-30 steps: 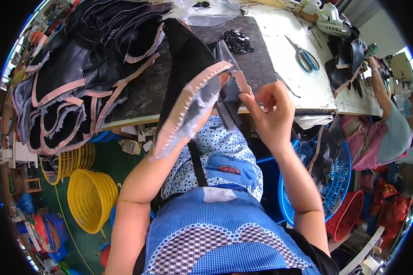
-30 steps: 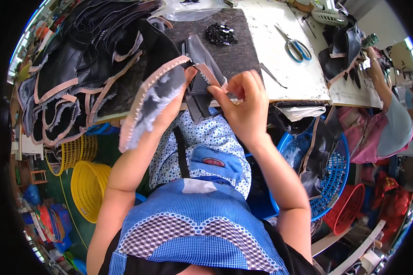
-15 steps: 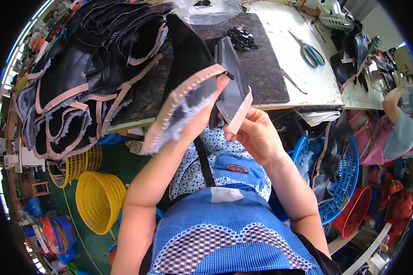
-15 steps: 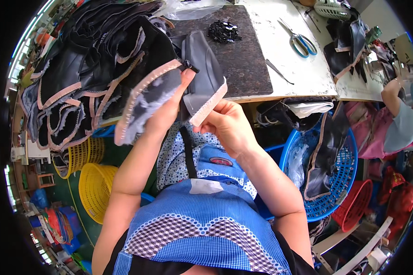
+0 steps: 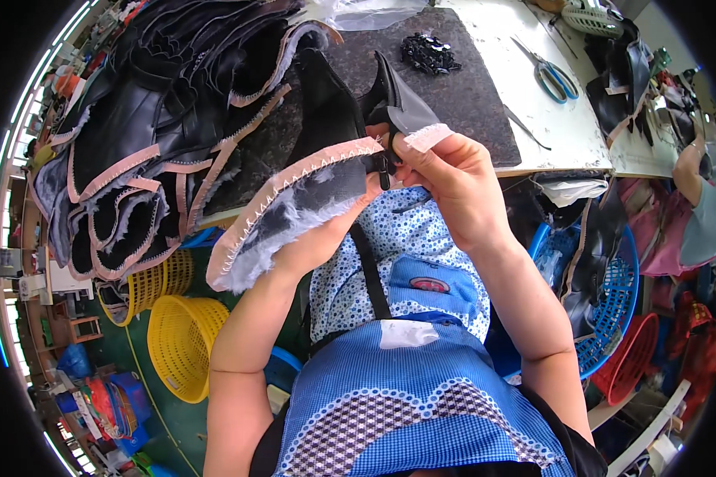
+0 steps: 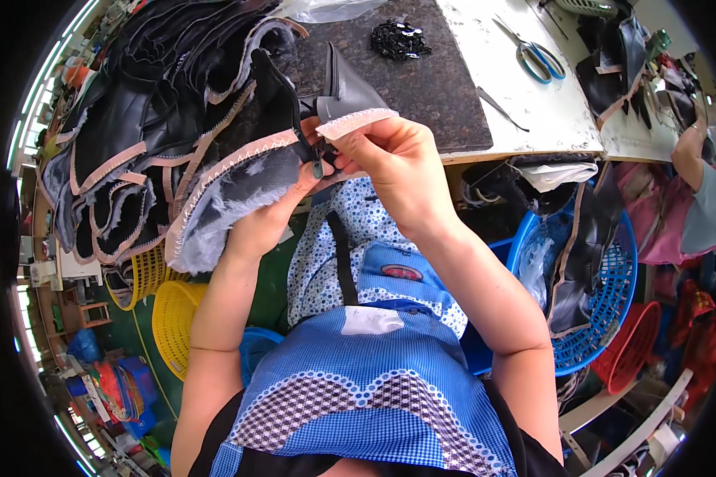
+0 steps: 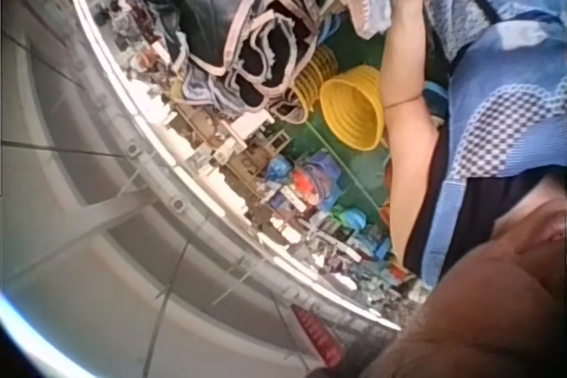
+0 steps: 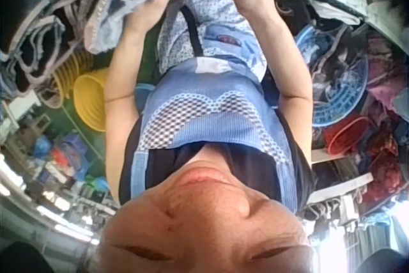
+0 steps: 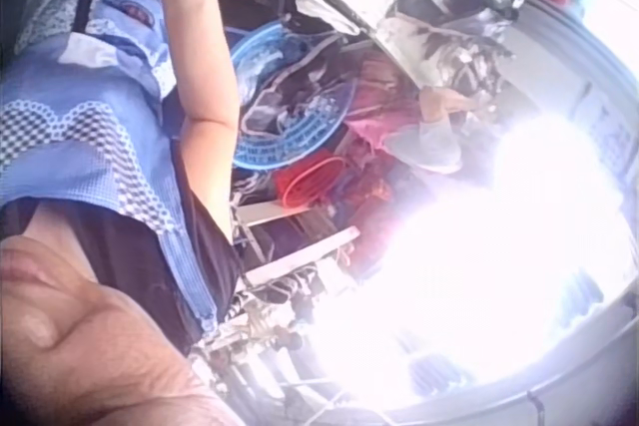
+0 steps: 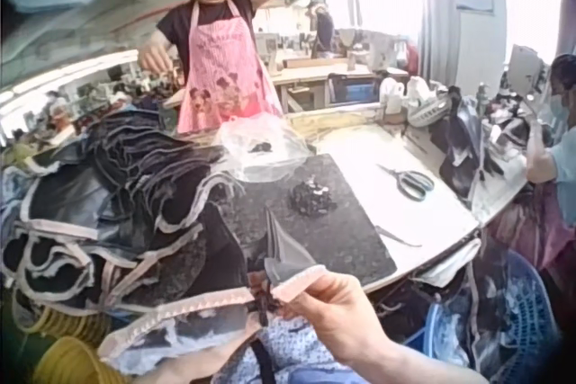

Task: The person attaches zipper sliders onto the zippers of boot uppers by hand, pulls the zippers along the tracks, and sets the assembled uppers aside.

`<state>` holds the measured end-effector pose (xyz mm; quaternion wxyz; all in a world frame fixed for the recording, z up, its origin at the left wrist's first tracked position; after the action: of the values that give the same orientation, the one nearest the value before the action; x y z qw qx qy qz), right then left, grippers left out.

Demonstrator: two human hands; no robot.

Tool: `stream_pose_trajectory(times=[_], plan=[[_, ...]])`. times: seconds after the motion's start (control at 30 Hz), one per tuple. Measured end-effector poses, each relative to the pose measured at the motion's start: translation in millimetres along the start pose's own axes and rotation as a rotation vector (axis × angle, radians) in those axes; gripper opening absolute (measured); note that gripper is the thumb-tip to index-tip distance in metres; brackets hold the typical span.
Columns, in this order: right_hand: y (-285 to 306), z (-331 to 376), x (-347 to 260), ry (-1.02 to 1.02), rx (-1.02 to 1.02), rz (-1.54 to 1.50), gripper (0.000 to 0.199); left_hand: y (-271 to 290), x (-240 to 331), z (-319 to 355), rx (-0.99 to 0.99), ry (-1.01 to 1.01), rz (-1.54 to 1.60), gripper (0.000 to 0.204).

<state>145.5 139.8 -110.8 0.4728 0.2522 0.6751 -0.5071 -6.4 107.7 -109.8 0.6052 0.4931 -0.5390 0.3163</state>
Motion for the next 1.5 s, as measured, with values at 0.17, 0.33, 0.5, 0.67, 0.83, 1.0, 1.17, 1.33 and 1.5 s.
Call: stream_pose_trajectory(times=[0.17,0.33,0.5,0.67,0.83,1.0,1.17,1.33,1.5], plan=[[-1.5,-0.9,0.7,0.076,0.024,0.031,0.013,7.2,5.0,-0.4,0.108,-0.022,-0.14,0.029],[-1.9,-1.8,-8.4,0.084,0.049,0.068,0.007,6.2,-0.8,-2.5,0.082,-0.034,-0.089,0.031],[-1.0,0.4,-2.6,0.154,-0.031,-0.016,0.013,6.7,2.3,-5.9,0.046,-0.005,-0.066,0.033],[3.3,1.1,-8.7,0.137,-0.041,0.059,0.013,9.0,14.0,-15.7,0.051,-0.081,-0.123,0.033],[7.3,2.4,-11.3,0.091,-0.019,0.158,0.013,0.2,18.5,-12.8,0.023,-0.26,-0.775,0.03],[3.6,2.0,-15.7,0.121,-0.02,0.095,0.014,5.1,19.9,-21.9,0.018,-0.199,-0.374,0.024],[1.5,-1.1,-9.6,0.127,-0.048,0.048,0.015,-3.1,1.1,-23.4,0.075,-0.085,0.093,0.02],[3.3,-0.8,-10.0,0.164,-0.008,0.072,0.014,-4.9,3.0,-25.1,0.033,-0.098,0.147,0.02],[4.0,0.3,-13.5,0.091,-0.019,0.097,0.013,-8.1,-2.7,-26.4,0.077,-0.087,0.293,0.018]])
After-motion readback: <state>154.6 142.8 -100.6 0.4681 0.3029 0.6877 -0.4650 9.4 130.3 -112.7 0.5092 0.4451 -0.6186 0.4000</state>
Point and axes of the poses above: each hand's wrist, its own z-axis away from the middle knuckle, its own y-axis out of the back of the hand, x = y × z, the point moved 7 cm from there along -z, towards the middle knuckle, and after that the axes turned 8 degrees about -x, right-handed, at the moved point
